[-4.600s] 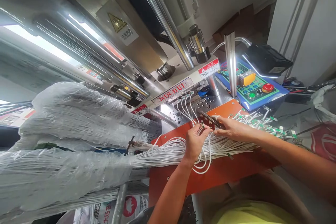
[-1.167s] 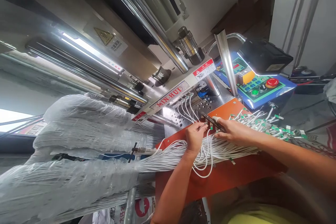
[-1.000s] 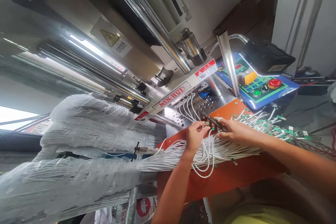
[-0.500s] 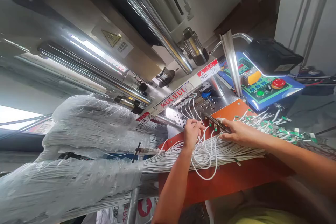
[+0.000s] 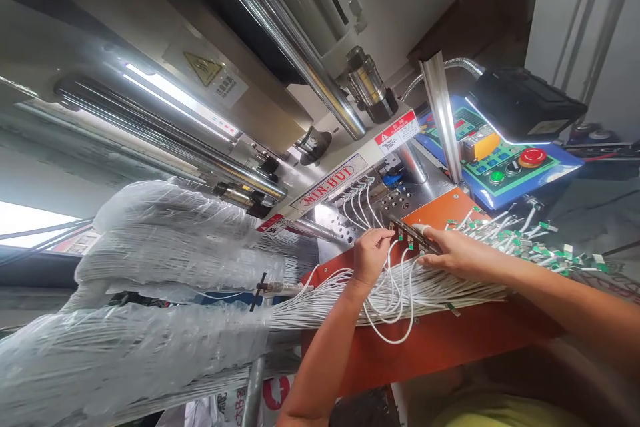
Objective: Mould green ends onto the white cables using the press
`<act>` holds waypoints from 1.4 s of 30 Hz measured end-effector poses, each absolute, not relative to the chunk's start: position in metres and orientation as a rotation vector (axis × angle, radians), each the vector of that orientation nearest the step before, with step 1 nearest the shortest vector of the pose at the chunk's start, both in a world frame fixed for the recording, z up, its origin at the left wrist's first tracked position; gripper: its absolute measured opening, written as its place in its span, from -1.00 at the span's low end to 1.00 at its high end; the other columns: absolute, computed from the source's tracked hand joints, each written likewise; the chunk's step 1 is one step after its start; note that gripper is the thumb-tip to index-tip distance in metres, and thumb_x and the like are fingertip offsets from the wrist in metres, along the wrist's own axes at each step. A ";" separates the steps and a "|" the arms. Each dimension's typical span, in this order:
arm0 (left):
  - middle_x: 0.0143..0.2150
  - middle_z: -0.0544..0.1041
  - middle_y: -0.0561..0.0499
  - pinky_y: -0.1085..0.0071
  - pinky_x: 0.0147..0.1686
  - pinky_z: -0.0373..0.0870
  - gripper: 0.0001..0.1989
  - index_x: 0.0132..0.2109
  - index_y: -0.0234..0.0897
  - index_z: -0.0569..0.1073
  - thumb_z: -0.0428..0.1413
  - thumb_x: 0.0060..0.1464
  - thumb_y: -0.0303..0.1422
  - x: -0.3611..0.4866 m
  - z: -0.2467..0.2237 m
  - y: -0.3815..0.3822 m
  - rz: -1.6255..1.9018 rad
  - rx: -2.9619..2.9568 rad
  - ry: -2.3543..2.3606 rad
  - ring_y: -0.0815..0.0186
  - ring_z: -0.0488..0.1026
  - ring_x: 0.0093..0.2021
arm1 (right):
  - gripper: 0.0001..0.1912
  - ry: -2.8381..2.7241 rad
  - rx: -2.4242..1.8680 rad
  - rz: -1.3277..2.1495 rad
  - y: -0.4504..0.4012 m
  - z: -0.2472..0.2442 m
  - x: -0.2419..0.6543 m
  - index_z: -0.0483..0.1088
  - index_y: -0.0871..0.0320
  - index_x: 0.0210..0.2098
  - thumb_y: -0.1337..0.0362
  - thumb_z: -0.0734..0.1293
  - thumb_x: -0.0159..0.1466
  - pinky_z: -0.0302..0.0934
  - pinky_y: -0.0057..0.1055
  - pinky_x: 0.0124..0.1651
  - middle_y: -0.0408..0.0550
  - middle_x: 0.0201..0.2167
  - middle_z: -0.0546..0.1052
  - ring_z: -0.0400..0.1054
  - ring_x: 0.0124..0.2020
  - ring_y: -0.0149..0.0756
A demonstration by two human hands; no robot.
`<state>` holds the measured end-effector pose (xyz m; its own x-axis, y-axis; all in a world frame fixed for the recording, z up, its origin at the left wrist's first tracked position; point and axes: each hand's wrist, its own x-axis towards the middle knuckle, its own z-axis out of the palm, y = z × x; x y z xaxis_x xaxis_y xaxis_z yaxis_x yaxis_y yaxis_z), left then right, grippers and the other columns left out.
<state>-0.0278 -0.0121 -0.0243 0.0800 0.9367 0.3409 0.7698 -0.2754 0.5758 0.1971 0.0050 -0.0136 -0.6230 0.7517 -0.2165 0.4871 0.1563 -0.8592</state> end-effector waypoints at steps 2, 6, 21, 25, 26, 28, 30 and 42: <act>-0.30 0.63 -0.01 0.35 -0.18 0.46 -0.76 -0.28 -0.22 0.60 0.09 0.06 -0.59 -0.028 -0.025 -0.012 0.962 2.162 1.714 0.31 0.53 -0.26 | -0.66 -2.169 -1.197 1.459 0.005 -0.013 0.197 0.29 0.08 -0.10 0.09 0.27 0.17 0.07 -0.38 -0.35 -0.09 -0.38 0.47 0.33 -0.35 -0.19; -0.28 0.62 0.00 0.34 -0.17 0.46 -0.75 -0.25 -0.20 0.59 0.08 0.08 -0.59 -0.028 -0.027 -0.011 0.953 2.191 1.700 0.31 0.53 -0.25 | -0.69 -2.180 -1.185 1.442 0.005 -0.012 0.197 0.28 0.09 -0.13 0.08 0.27 0.18 0.07 -0.38 -0.36 -0.11 -0.40 0.45 0.31 -0.36 -0.21; -0.29 0.63 -0.01 0.35 -0.21 0.48 -0.74 -0.26 -0.21 0.60 0.08 0.07 -0.61 -0.026 -0.032 -0.015 0.997 2.167 1.748 0.30 0.55 -0.27 | -0.62 -2.079 -1.077 1.519 0.006 -0.021 0.199 0.32 0.09 -0.04 0.11 0.28 0.18 0.16 -0.35 -0.24 -0.10 -0.31 0.52 0.38 -0.28 -0.17; -0.30 0.63 0.00 0.34 -0.19 0.48 -0.75 -0.26 -0.21 0.60 0.08 0.07 -0.59 -0.027 -0.031 -0.015 0.998 2.162 1.739 0.30 0.55 -0.27 | -0.55 -2.053 -1.083 1.513 0.006 -0.020 0.199 0.33 0.07 0.03 0.11 0.30 0.16 0.18 -0.34 -0.21 -0.09 -0.30 0.53 0.38 -0.27 -0.15; -0.29 0.63 0.00 0.35 -0.19 0.48 -0.75 -0.25 -0.21 0.60 0.08 0.07 -0.59 -0.027 -0.030 -0.015 1.001 2.164 1.729 0.30 0.54 -0.27 | -0.54 -2.051 -1.087 1.515 0.006 -0.020 0.199 0.33 0.07 0.04 0.12 0.30 0.16 0.18 -0.33 -0.21 -0.08 -0.30 0.54 0.38 -0.27 -0.15; -0.29 0.63 0.00 0.35 -0.19 0.48 -0.76 -0.24 -0.21 0.60 0.09 0.07 -0.59 -0.028 -0.030 -0.015 1.002 2.164 1.716 0.31 0.54 -0.27 | -0.53 -2.049 -1.094 1.521 0.006 -0.019 0.199 0.32 0.08 0.05 0.12 0.31 0.15 0.19 -0.33 -0.21 -0.07 -0.29 0.54 0.37 -0.27 -0.15; -0.29 0.63 0.00 0.34 -0.19 0.47 -0.75 -0.24 -0.20 0.60 0.08 0.07 -0.58 -0.027 -0.030 -0.015 0.994 2.161 1.715 0.30 0.54 -0.27 | -0.52 -2.049 -1.095 1.519 0.006 -0.018 0.199 0.32 0.08 0.06 0.12 0.31 0.15 0.18 -0.34 -0.22 -0.07 -0.29 0.53 0.37 -0.28 -0.15; -0.29 0.63 0.00 0.34 -0.19 0.48 -0.75 -0.24 -0.19 0.60 0.09 0.07 -0.59 -0.027 -0.031 -0.014 1.015 2.114 1.716 0.30 0.55 -0.27 | -0.53 -2.083 -1.071 1.510 0.006 -0.017 0.199 0.34 0.10 0.03 0.06 0.31 0.16 0.18 -0.35 -0.27 -0.09 -0.33 0.52 0.35 -0.33 -0.19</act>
